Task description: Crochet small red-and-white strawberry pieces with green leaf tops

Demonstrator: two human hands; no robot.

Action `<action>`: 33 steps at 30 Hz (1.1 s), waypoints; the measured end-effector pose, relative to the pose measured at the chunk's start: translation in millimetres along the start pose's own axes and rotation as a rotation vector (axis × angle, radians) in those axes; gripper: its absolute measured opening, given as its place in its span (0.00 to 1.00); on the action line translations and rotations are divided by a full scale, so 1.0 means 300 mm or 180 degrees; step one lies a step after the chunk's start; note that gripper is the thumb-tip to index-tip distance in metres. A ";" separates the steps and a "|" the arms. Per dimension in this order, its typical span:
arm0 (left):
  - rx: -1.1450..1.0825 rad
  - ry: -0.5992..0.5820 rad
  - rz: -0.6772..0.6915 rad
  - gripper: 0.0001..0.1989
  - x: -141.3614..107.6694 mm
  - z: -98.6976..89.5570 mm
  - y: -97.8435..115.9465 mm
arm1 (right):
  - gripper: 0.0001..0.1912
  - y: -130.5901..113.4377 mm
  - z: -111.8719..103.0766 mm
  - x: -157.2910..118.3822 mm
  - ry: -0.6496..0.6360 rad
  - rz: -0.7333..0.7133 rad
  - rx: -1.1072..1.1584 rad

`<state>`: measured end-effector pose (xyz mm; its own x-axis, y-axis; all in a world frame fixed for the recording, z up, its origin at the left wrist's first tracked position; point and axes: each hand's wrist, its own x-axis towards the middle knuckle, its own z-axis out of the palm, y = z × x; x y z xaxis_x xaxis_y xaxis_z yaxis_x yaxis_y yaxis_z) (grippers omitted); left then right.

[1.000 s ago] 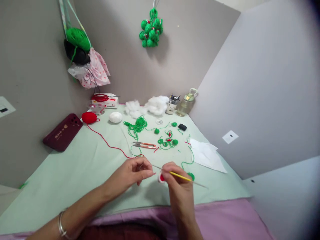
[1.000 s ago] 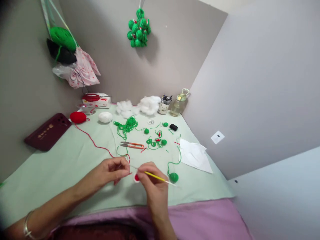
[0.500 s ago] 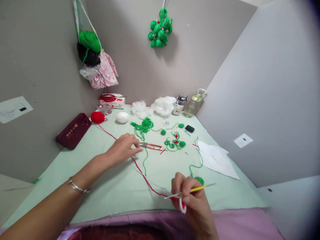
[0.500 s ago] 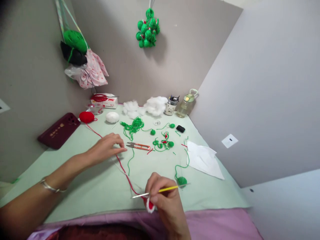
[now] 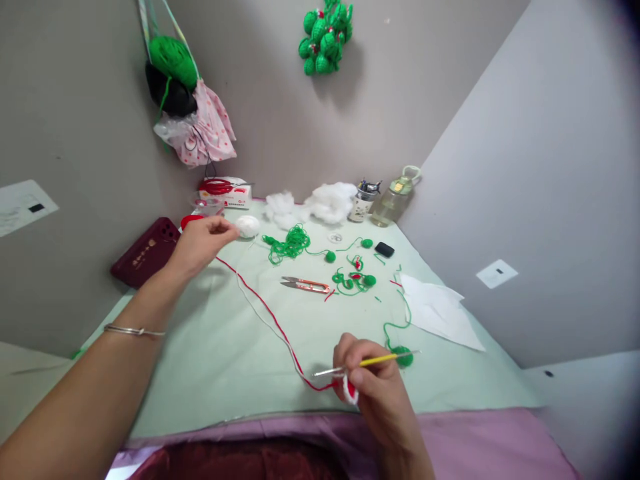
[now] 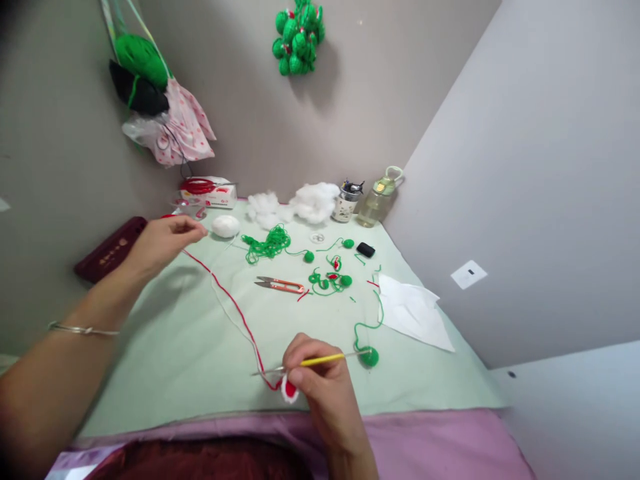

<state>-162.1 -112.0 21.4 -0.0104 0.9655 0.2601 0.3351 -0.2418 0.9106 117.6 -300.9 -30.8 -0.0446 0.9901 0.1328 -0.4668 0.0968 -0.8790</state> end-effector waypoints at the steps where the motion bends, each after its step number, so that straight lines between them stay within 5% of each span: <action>1: -0.0259 0.0029 -0.0021 0.12 -0.019 0.005 0.023 | 0.10 0.002 0.003 0.005 0.0037 0.0027 0.0029; 6: -0.1758 -0.0445 -0.0473 0.12 -0.228 0.146 0.138 | 0.12 0.002 0.030 0.019 0.0138 0.0328 0.0134; 12: -0.1947 -0.0827 -0.0804 0.08 -0.425 0.253 0.162 | 0.15 -0.010 0.083 0.025 0.0172 0.0629 0.0261; 18: -0.1863 -0.0804 -0.0655 0.09 -0.462 0.275 0.144 | 0.20 0.019 0.110 0.048 0.0106 0.0948 0.0350; 25: -0.1700 -0.0912 -0.0663 0.08 -0.453 0.272 0.127 | 0.15 0.047 0.111 0.047 0.0121 0.1145 0.0187; 30: -0.0679 -0.0750 -0.0058 0.13 -0.435 0.233 0.115 | 0.15 0.022 0.085 0.042 0.0371 0.1194 0.0242; 33: -0.0943 -0.1017 0.0126 0.11 -0.449 0.226 0.130 | 0.14 0.001 0.069 0.034 0.0300 0.1281 0.0307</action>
<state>-83.8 -244.9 0.0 0.3047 0.9251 0.2267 0.0441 -0.2515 0.9668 98.7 -292.8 -20.1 -0.1613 0.9523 -0.2589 -0.5092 -0.3050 -0.8048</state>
